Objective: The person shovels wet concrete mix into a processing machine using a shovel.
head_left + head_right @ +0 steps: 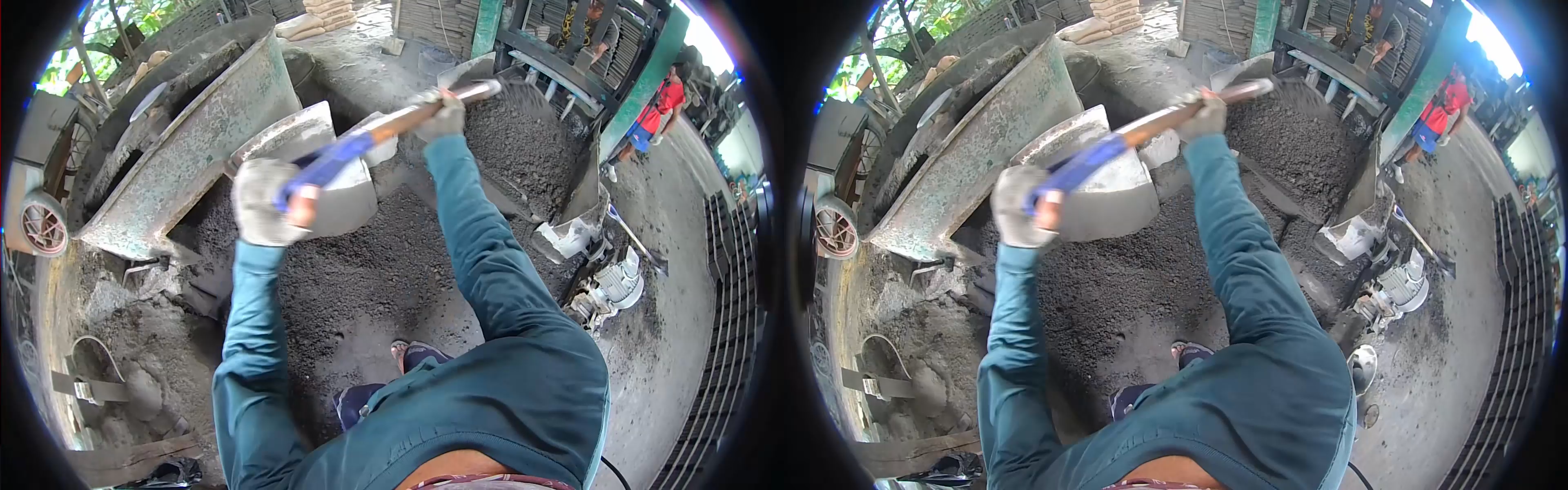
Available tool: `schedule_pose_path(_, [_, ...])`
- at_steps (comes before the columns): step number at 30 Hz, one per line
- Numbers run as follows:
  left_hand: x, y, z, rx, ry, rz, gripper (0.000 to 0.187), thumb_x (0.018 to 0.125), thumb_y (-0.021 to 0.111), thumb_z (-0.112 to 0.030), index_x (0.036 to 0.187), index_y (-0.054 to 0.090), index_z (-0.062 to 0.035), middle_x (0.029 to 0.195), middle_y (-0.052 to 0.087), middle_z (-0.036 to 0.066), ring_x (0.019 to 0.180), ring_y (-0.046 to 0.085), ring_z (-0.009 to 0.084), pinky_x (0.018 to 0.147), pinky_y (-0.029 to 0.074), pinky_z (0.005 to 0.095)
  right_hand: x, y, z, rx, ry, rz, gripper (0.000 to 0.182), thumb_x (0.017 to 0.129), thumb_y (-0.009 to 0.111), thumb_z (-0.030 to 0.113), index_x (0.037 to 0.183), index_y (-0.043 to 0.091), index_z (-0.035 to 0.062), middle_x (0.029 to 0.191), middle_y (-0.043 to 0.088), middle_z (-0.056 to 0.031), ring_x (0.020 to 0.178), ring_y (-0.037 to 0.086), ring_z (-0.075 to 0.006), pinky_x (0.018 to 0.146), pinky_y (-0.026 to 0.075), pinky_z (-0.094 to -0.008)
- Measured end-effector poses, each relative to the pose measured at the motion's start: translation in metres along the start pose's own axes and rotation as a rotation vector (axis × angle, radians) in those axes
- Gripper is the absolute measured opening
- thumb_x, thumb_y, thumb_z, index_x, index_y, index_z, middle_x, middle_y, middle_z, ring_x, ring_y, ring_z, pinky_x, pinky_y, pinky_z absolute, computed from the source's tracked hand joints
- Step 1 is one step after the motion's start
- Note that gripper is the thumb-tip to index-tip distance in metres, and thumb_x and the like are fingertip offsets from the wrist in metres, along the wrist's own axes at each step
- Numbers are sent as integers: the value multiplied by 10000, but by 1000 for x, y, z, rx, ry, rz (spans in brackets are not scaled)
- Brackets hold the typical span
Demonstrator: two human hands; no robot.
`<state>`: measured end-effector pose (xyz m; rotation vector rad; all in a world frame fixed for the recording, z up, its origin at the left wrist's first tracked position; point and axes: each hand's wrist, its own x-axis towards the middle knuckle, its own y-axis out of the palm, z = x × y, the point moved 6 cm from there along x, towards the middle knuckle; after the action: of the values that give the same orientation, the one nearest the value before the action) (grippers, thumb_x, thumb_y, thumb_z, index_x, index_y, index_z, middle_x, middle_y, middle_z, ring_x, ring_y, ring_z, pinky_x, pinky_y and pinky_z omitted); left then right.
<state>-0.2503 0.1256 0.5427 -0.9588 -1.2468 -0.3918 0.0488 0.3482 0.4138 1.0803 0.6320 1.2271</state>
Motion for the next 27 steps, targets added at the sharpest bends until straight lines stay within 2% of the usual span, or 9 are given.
schedule_pose_path(2, [-16, 39, -45, -189, 51, 198, 254, 773, 707, -278, 613, 569, -137, 524, 508, -11, 507, 545, 217, 608, 490, 348, 3, -54, 17, 62, 83, 211, 139, 898, 528, 160, 778, 488, 102, 699, 489, -9, 633, 500, -162, 670, 479, -361])
schedule_pose_path(7, [-220, 64, -117, -244, -493, 366, 263, 649, 768, -329, 821, 688, -148, 1077, 625, 60, 1117, 556, 283, 1011, 346, 595, -92, -141, 2, 77, 503, 168, 122, 875, 596, 121, 809, 494, 121, 682, 444, 33, 634, 454, -121, 700, 440, -300])
schedule_pose_path(11, [-349, 14, -149, -358, -927, 527, 335, 647, 810, -361, 846, 708, -111, 1036, 655, 89, 1107, 577, 340, 1028, 379, 506, -211, -119, -57, -56, 715, 306, 103, 840, 644, 135, 835, 542, 150, 707, 471, 17, 705, 500, -165, 773, 450, -385])
schedule_pose_path(13, [-374, -28, -166, -325, -1123, 231, 369, 681, 827, -315, 920, 683, -73, 1046, 654, 125, 1076, 586, 350, 894, 459, 487, -262, -107, -86, -84, 822, 321, 122, 821, 665, 136, 842, 547, 162, 705, 476, 8, 727, 516, -186, 804, 448, -425])
schedule_pose_path(16, [-465, -97, -196, 480, -1588, 182, 372, 713, 808, -209, 1026, 649, -87, 1117, 622, 144, 1127, 539, 362, 936, 454, 449, -330, -90, -138, -53, 994, 282, 148, 791, 673, 99, 839, 550, 164, 711, 478, -2, 741, 511, -201, 865, 434, -465])
schedule_pose_path(17, [-458, -120, -209, 842, -1620, 103, 331, 775, 777, -243, 1008, 630, -59, 952, 623, 135, 1033, 586, 332, 847, 475, 449, -352, -91, -155, -10, 1067, 242, 162, 775, 674, 81, 834, 545, 160, 712, 477, -5, 737, 507, -203, 878, 429, -475])
schedule_pose_path(21, [-527, -160, -284, -140, -2571, -805, 318, 885, 709, -321, 949, 594, -31, 681, 573, 79, 624, 636, 210, 548, 524, 368, -426, -147, -207, -152, 1269, -200, 203, 748, 615, 62, 929, 541, 114, 803, 503, -36, 790, 540, -250, 883, 476, -517])
schedule_pose_path(23, [-543, -173, -324, -84, -2539, -1028, 292, 881, 724, -290, 908, 586, -34, 634, 546, 52, 398, 525, 189, 362, 421, 329, -457, -167, -230, -153, 1339, -314, 196, 784, 609, 76, 968, 550, 108, 846, 522, -62, 795, 547, -265, 849, 498, -521])
schedule_pose_path(27, [-507, -183, -354, -2, -2387, -971, 273, 857, 737, -195, 985, 594, -2, 697, 602, 84, 411, 536, 167, 390, 433, 311, -542, -232, -278, -510, 1511, -402, 77, 846, 595, 110, 864, 523, 95, 730, 520, -59, 655, 532, -246, 735, 519, -474])
